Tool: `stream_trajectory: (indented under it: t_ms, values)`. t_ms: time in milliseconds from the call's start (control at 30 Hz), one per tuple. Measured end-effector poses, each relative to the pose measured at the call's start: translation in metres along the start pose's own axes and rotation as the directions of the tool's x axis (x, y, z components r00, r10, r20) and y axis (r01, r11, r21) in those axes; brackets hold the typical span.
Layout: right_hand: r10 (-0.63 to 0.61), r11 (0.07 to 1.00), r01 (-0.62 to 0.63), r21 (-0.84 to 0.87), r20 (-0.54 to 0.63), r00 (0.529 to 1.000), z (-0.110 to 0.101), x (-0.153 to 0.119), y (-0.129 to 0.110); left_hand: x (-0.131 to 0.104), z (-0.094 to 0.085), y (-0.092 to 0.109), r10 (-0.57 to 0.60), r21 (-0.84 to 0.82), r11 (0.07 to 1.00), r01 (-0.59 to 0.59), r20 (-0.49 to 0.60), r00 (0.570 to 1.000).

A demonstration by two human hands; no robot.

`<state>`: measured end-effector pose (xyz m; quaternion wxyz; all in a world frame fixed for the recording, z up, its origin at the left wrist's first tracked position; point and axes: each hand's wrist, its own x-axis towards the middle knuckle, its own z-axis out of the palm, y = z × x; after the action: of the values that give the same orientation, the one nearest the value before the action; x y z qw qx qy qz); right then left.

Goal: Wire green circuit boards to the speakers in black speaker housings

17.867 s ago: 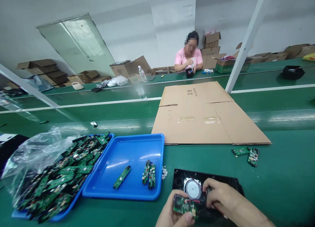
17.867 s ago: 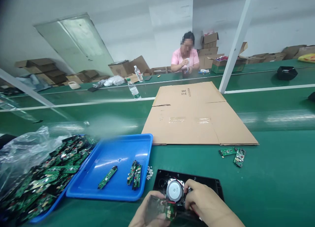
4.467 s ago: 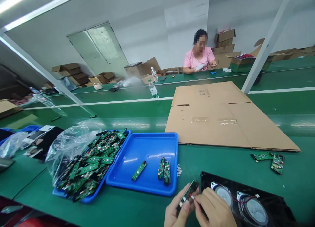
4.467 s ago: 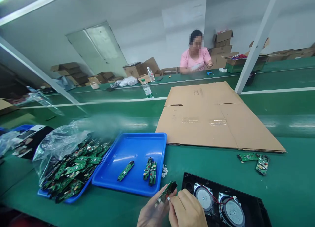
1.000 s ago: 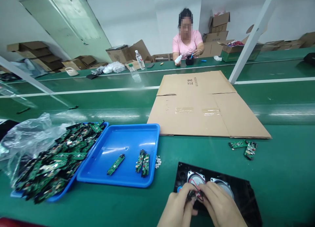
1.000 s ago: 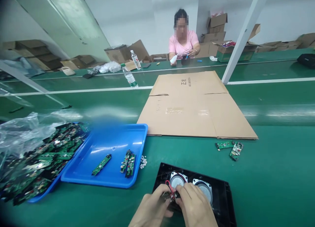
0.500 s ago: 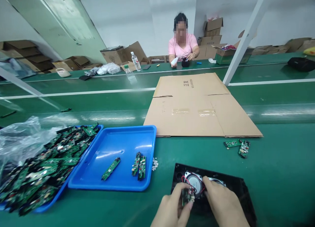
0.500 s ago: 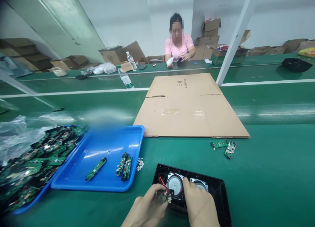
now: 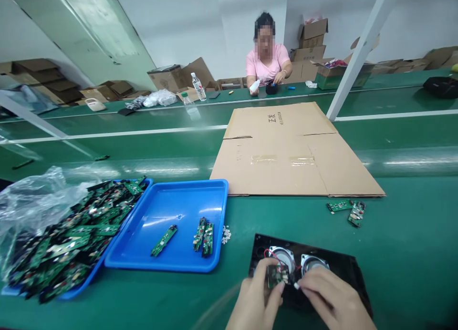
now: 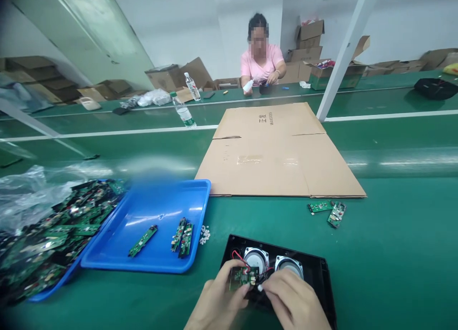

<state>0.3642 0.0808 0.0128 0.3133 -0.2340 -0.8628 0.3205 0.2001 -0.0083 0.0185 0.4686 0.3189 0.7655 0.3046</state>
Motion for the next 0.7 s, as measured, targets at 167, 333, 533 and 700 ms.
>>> stream_trajectory:
  t_ms: [167, 333, 533, 700]
  values:
    - [-0.035, 0.994, 0.038, -0.105, 0.028, 0.999, 0.019, 0.001, -0.005, -0.001, 0.0, 0.009, 0.034, -0.039, 0.999, -0.032, 0.039, 0.999]
    - [-0.043, 0.972, 0.079, -0.22, 0.164, 0.986, 0.021, -0.01, 0.002, -0.003, -0.002, 0.012, -0.013, -0.125, 0.992, 0.014, 0.011, 1.0]
    - [0.01, 0.98, 0.0, -0.197, 0.05, 0.999, 0.017, -0.01, 0.0, -0.003, 0.0, 0.01, -0.001, -0.145, 0.989, 0.002, 0.011, 1.0]
    - [-0.02, 0.967, 0.036, -0.25, 0.065, 0.998, 0.02, -0.003, -0.002, -0.004, 0.001, 0.009, 0.043, -0.158, 0.987, -0.035, 0.047, 0.998]
